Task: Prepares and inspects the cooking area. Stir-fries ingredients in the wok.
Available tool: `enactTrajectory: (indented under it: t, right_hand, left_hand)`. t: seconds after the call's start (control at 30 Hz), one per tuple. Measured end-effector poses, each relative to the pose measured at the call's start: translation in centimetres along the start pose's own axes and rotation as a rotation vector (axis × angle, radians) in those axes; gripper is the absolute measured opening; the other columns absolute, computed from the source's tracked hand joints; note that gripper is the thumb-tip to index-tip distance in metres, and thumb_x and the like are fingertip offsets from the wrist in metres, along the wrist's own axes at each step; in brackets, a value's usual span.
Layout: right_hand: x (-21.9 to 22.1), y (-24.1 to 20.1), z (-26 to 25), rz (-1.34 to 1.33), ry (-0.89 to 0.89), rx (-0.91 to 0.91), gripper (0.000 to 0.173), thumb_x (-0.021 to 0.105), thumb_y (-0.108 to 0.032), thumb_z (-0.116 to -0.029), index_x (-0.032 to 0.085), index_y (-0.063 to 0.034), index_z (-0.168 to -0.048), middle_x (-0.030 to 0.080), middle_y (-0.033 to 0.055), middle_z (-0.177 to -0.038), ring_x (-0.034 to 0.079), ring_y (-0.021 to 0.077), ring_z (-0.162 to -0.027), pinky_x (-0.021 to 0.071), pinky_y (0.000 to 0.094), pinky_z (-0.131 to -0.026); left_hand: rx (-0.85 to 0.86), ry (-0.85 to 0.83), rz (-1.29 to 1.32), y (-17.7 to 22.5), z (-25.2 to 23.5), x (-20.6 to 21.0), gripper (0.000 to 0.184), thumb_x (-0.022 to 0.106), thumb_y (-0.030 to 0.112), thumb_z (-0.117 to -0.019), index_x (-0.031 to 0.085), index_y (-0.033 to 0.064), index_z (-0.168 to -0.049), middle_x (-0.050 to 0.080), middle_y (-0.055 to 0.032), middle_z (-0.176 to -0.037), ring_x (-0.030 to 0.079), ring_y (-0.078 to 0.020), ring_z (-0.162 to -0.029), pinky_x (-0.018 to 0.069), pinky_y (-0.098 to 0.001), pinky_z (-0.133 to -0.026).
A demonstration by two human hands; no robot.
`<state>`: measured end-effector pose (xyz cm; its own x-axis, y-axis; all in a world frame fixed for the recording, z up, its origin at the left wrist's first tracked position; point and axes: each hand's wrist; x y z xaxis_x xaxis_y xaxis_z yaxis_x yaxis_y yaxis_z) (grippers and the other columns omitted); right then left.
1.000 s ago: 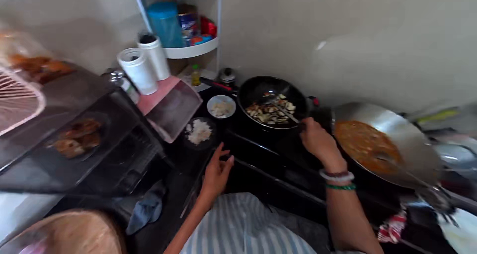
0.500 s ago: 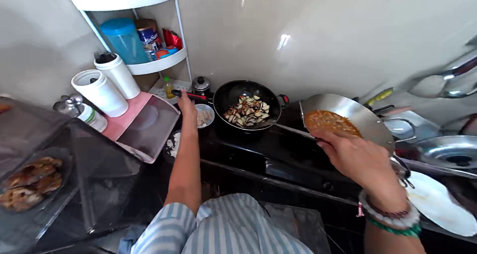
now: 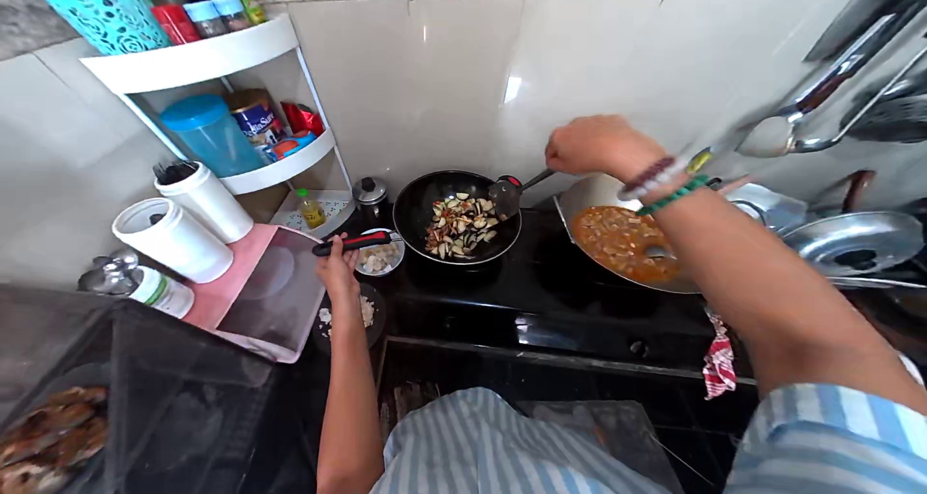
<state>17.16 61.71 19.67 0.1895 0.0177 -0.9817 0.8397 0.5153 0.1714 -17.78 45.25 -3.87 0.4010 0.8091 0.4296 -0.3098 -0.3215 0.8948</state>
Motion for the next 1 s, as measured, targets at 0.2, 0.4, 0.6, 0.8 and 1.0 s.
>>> enactTrajectory:
  t: [0.2, 0.4, 0.6, 0.8, 1.0]
  right_hand:
    - [2.1, -1.9, -6.5, 0.102, -0.017, 0.143, 0.020, 0.070, -0.008, -0.0926, 0.070, 0.0114, -0.095, 0.067, 0.0355, -0.105, 0.062, 0.0563, -0.106, 0.0442, 0.0761, -0.084]
    - [6.8, -3.7, -8.8, -0.001, 0.107, 0.047, 0.013, 0.070, -0.003, -0.0885, 0.073, 0.0049, -0.099, 0.070, 0.0320, -0.101, 0.063, 0.0544, -0.106, 0.0327, 0.0780, -0.101]
    - [0.1, -5.1, -5.6, 0.167, 0.145, -0.032, 0.009, 0.067, -0.001, -0.0907, 0.072, 0.0051, -0.094, 0.069, 0.0293, -0.094, 0.065, 0.0505, -0.100, 0.0365, 0.0709, -0.100]
    - [0.3, -2.0, -5.7, 0.156, -0.011, 0.125, 0.013, 0.068, 0.000, -0.0905, 0.070, 0.0124, -0.093, 0.067, 0.0357, -0.102, 0.061, 0.0570, -0.108, 0.0327, 0.0788, -0.102]
    - [13.4, 4.1, -10.0, -0.474, -0.324, 0.058, 0.026, 0.056, -0.016, -0.1063, 0.070, 0.0016, -0.120, 0.067, 0.0244, -0.097, 0.061, 0.0357, -0.081, 0.0495, 0.0570, -0.078]
  left_hand:
    - [0.014, -0.003, 0.026, -0.4, 0.3, -0.2, 0.027, 0.052, 0.012, -0.1073, 0.052, -0.0051, -0.128, 0.068, -0.0184, -0.110, 0.072, -0.0215, -0.083, 0.0618, -0.0364, -0.075]
    - [-0.057, -0.055, -0.047, 0.1, 0.8, -1.6, 0.032, 0.056, 0.018, -0.1064, 0.056, -0.0039, -0.130, 0.068, -0.0193, -0.115, 0.072, -0.0242, -0.088, 0.0624, -0.0389, -0.077]
    - [-0.018, -0.103, -0.136, 2.0, 0.0, -2.4, 0.033, 0.046, 0.016, -0.1103, 0.051, -0.0062, -0.134, 0.064, -0.0223, -0.123, 0.072, -0.0231, -0.087, 0.0619, -0.0368, -0.075]
    - [-0.021, -0.104, -0.159, 1.9, -0.4, -2.5, 0.029, 0.048, 0.016, -0.1096, 0.057, -0.0053, -0.128, 0.067, -0.0202, -0.117, 0.073, -0.0224, -0.085, 0.0626, -0.0363, -0.075]
    - [-0.044, -0.113, -0.160, 1.9, -0.3, -2.4, 0.033, 0.046, 0.018, -0.1107, 0.053, -0.0057, -0.132, 0.067, -0.0213, -0.119, 0.073, -0.0222, -0.087, 0.0619, -0.0356, -0.077]
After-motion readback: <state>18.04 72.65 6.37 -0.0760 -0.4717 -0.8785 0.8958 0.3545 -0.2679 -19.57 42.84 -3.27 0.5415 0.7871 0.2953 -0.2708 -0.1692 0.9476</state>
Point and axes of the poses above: each hand's wrist, its own z-axis away from the middle knuckle, its own x-axis out of the palm, y = z × x
